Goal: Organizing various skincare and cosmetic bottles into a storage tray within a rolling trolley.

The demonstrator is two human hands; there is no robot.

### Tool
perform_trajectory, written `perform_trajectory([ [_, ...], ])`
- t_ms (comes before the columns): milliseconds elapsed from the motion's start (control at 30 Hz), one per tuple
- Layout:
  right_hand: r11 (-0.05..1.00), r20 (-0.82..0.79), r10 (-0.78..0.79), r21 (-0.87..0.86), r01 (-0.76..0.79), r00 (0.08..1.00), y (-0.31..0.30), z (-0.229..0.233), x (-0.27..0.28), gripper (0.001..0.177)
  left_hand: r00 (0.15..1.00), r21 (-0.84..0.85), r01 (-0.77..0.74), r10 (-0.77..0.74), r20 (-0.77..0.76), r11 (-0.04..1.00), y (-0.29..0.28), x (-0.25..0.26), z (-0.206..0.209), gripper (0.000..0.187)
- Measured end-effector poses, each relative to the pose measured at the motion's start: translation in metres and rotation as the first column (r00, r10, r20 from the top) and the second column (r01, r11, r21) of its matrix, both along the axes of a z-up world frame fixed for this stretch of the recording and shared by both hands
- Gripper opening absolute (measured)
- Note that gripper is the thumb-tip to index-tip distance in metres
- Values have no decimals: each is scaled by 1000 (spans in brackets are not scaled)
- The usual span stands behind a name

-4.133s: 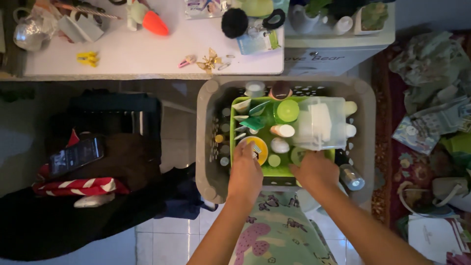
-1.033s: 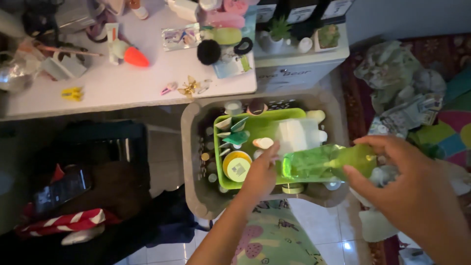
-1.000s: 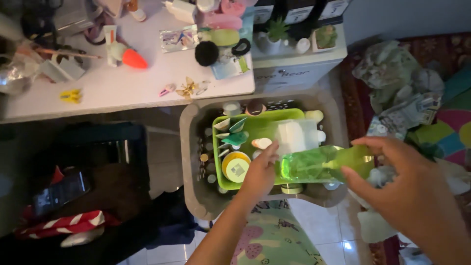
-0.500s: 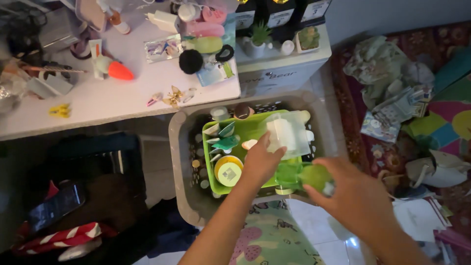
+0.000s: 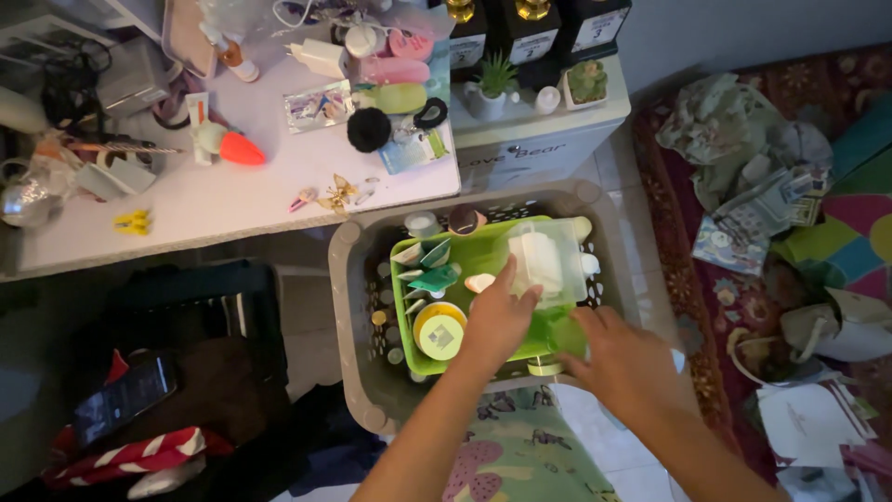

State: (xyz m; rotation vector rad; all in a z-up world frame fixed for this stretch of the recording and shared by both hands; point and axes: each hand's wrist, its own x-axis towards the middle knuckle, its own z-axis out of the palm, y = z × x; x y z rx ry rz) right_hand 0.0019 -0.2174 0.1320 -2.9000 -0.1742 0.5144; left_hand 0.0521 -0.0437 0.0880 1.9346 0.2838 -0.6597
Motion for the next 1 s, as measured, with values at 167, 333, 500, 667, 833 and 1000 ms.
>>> perform_trajectory([
  [167,997,-138,-9,-82,-2,990,5,-2,6,62,985,-83,-50,63,158,995,1,-16,-29,65],
  [333,996,-147,27,-78,-39,989,-4,-7,3,64,925,-205,-92,160,345,974,12,-37,-37,49],
  [500,956,-149,-292,-35,291,945,-9,30,8,61,934,-289,-212,281,222,934,31,-52,-9,34],
  [667,841,-53,-460,293,454,886,-28,21,12,44,946,-476,-255,319,58,842,31,-68,-19,41],
  [833,183,-447,-558,755,629,699,4,22,26,42,976,-646,-207,112,-185,734,33,-67,41,69],
  [1000,-220,-781,-233,623,751,580,63,37,31,46,782,-632,-612,246,-572,476,47,-53,83,66],
])
